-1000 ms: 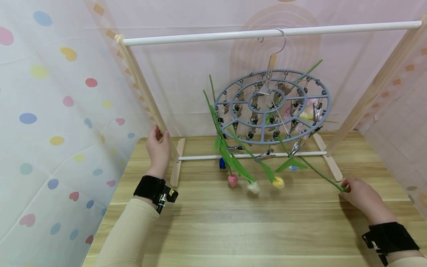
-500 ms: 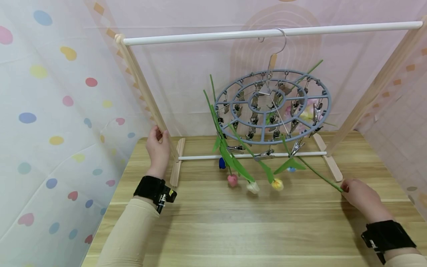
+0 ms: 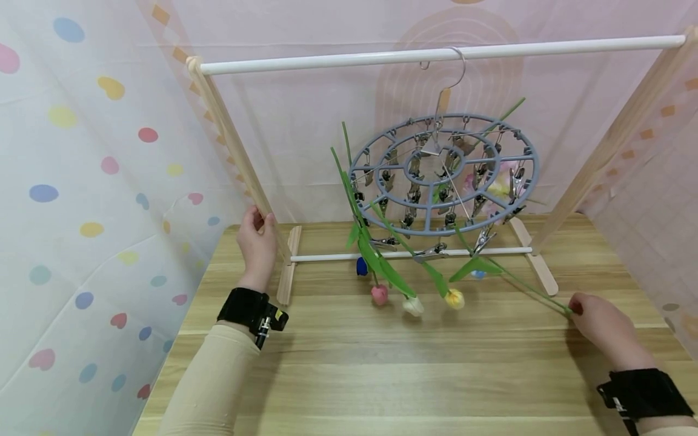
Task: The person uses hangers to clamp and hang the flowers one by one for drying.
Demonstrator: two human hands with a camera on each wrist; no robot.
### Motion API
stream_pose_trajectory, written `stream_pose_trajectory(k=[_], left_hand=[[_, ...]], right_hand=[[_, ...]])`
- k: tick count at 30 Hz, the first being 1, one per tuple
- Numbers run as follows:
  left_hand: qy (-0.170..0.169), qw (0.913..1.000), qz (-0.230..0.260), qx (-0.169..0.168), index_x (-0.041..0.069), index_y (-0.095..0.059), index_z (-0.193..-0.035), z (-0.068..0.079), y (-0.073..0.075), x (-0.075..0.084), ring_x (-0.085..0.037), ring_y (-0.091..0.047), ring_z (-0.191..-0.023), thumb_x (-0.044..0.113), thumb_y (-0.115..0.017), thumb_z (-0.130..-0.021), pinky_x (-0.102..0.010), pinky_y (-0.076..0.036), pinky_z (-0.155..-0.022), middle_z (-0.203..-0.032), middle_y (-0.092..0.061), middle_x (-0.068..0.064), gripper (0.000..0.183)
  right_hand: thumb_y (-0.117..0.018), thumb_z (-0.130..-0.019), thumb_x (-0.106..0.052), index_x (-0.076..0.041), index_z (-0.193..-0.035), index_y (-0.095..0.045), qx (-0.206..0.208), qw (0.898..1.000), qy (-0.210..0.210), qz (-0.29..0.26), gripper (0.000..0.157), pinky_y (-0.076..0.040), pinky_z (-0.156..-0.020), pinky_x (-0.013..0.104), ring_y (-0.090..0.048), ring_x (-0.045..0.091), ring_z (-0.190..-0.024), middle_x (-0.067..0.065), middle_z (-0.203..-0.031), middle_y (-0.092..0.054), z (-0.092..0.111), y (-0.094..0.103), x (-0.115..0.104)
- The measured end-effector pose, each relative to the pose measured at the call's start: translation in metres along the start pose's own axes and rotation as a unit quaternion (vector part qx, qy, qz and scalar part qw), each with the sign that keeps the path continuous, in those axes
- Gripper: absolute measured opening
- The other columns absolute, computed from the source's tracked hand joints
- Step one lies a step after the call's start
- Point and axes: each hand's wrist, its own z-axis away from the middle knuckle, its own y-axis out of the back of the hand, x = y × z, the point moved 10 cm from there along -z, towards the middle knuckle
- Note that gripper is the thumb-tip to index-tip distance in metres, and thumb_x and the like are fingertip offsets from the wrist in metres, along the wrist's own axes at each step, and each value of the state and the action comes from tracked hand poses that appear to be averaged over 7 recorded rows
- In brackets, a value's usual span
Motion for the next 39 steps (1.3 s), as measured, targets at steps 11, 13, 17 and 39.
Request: stream_pose_trajectory(k=[11,13,17,39], left_hand=[[0.002,1.0,-0.002,0.004,0.005,-0.054,-0.123,0.0,0.001,-0.001,-0.025,-0.057,-0.115,0.019,-0.053,-0.097,-0.037,-0.052,-0.093,-0.122,-0.06,-0.017,0.03],[-0.002,1.0,-0.001,0.002,0.004,-0.054,-0.123,0.0,0.0,-0.001,-0.025,-0.057,-0.114,0.019,-0.053,-0.097,-0.037,-0.052,-0.093,-0.122,-0.06,-0.017,0.03],[-0.004,1.0,0.001,0.0,0.004,-0.053,-0.124,0.0,-0.001,0.0,-0.024,-0.057,-0.114,0.022,-0.053,-0.097,-0.037,-0.052,-0.093,-0.122,-0.059,-0.016,0.032],[0.025,0.9973,0.069,0.001,0.018,-0.042,-0.14,0.016,0.009,0.005,-0.018,-0.051,-0.12,0.025,-0.058,-0.095,-0.033,-0.047,-0.099,-0.133,-0.052,-0.007,0.048]], right_hand=[[-0.058,-0.088,-0.005,0.004,-0.098,-0.057,0.065,0.997,0.027,-0.043,0.013,-0.04,-0.055,0.031,-0.058,0.032,-0.076,0.024,-0.092,-0.061,0.018,0.022,-0.006],[-0.059,-0.087,-0.004,0.003,-0.096,-0.057,0.081,0.995,0.031,-0.047,0.012,-0.042,-0.056,0.033,-0.059,0.035,-0.078,0.024,-0.092,-0.061,0.022,0.026,-0.007],[-0.062,-0.087,-0.004,0.001,-0.094,-0.059,0.105,0.992,0.038,-0.06,0.009,-0.044,-0.058,0.04,-0.059,0.041,-0.081,0.025,-0.091,-0.063,0.029,0.033,-0.012],[-0.063,-0.091,-0.009,-0.002,-0.103,-0.06,0.264,0.953,0.082,-0.126,0.014,-0.034,-0.065,0.013,-0.032,-0.022,-0.089,0.018,-0.099,-0.063,0.059,0.074,-0.054]])
